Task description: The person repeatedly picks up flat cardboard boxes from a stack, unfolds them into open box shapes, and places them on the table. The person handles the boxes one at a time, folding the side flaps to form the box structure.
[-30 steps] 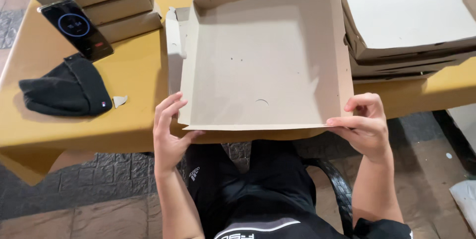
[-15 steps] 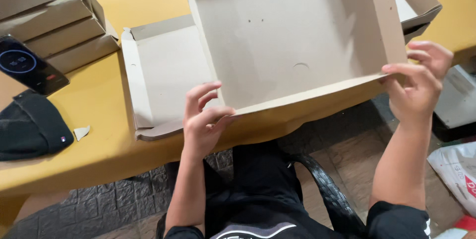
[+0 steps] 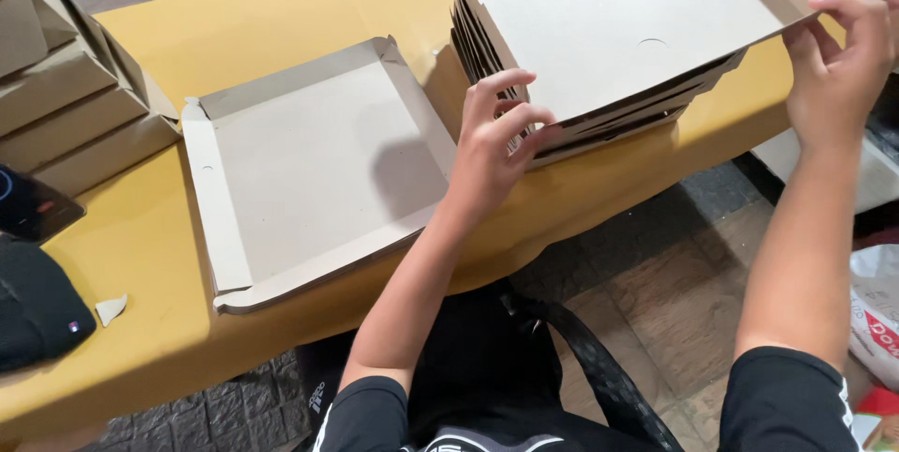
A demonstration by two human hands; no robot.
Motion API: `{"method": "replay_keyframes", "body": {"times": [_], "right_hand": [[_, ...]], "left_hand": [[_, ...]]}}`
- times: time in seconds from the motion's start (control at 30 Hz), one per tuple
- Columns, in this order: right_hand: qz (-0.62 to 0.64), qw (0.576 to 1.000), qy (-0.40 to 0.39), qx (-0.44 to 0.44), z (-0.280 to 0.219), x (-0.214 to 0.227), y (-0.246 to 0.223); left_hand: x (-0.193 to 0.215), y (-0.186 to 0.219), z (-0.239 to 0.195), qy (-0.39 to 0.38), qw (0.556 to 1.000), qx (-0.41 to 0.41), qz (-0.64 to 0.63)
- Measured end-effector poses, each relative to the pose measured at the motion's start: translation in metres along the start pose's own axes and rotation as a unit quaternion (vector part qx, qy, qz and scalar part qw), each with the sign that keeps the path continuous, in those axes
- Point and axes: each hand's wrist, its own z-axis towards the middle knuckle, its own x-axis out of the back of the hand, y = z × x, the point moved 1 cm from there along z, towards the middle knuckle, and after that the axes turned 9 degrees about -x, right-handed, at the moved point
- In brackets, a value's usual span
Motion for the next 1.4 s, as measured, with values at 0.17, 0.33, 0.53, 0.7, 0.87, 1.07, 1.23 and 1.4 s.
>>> {"method": "replay_keyframes", "body": {"times": [0.17,0.33,0.53,0.7,0.87,1.07,1.23,1.4], "right_hand": [[0.016,1.000,-0.014,-0.007,0.018,-0.009,0.018],[0.021,0.999,-0.017,-0.029,0.025,-0.024,0.036],[0.043,0.998,-0.017,-0.050,0.024,-0.034,0.047],[0.005,0.996,-0.018,-0.087,0.021,-0.034,0.059],[0.040,0.997,-0.037,-0.048,0.027,-0.037,0.042],[0.045,0.993,-0.037,-0.102,0.023,-0.046,0.041],[0.066,0.990,-0.041,-0.116,0.022,-0.046,0.040],[0.012,0.989,-0.003,-0.147,0.019,-0.049,0.007]], "left_hand": [[-0.027,-0.029,0.009,0.007,1.000,0.015,-0.004],[-0.037,-0.047,0.018,0.013,1.000,0.018,-0.005],[-0.042,-0.058,0.018,-0.002,1.000,0.028,-0.003],[-0.047,-0.066,0.012,0.003,0.999,0.039,-0.011],[-0.042,-0.066,0.012,0.014,0.999,0.033,-0.004],[-0.046,-0.069,0.005,0.024,0.999,0.037,-0.004],[-0.048,-0.069,0.001,0.022,0.999,0.031,0.008],[-0.047,-0.072,-0.011,-0.002,0.999,0.044,0.024]]}}
